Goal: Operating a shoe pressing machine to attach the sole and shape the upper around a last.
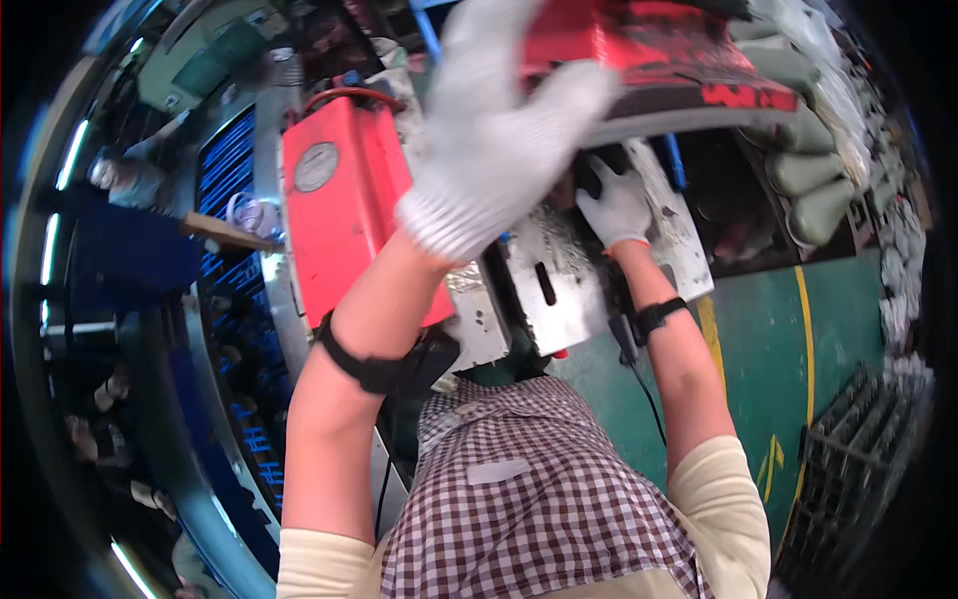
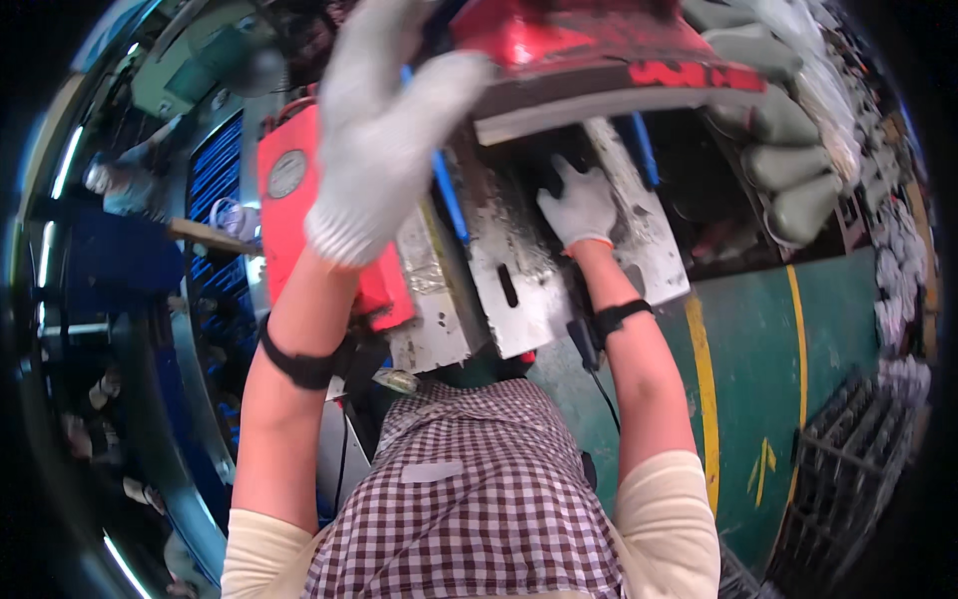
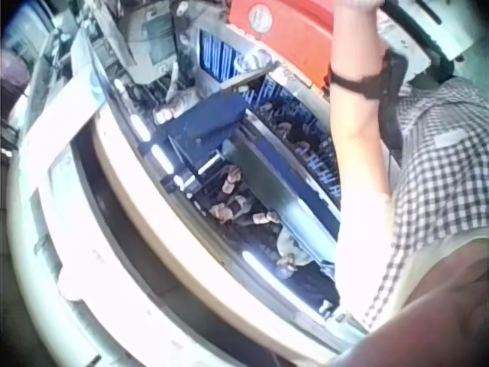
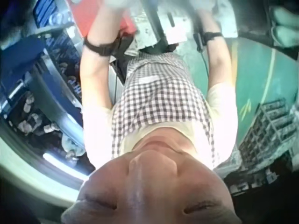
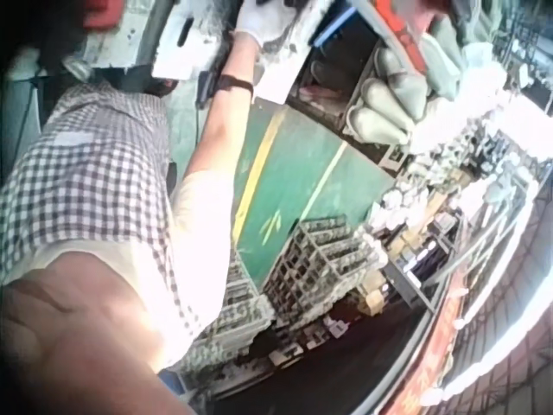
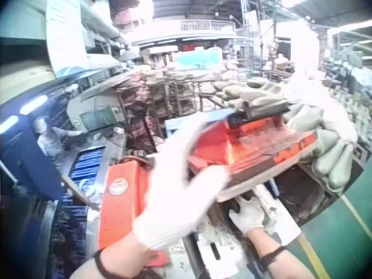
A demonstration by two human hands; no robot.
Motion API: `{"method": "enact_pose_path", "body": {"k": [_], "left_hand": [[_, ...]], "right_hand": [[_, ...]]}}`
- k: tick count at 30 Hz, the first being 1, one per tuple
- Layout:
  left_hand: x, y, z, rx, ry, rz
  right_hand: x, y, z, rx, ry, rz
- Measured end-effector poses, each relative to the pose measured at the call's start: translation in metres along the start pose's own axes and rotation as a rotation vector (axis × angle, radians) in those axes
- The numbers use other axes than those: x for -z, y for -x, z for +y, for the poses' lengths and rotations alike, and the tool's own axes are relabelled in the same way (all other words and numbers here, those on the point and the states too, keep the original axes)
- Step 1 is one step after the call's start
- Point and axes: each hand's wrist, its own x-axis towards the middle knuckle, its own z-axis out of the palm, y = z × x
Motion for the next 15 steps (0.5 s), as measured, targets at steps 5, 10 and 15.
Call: {"method": "enact_pose_path", "body": {"k": [5, 10, 15], "left_hand": [[-0.038, -0.064, -0.011, -0.279, -0.209, -0.123], [-0.048, -0.086, -0.018, -0.079, -0.357, -0.21], [-0.065, -0.074, -0.025, -0.138, -0.297, -0.075]], "right_hand": [[0.0, 0.0, 0.01, 0.039, -0.065, 0.001], [-0.004, 0.0, 0.008, -0.041, -0.042, -0.128], [-0.002, 0.008, 0.038, 0.038, -0.172, -0.029]]}}
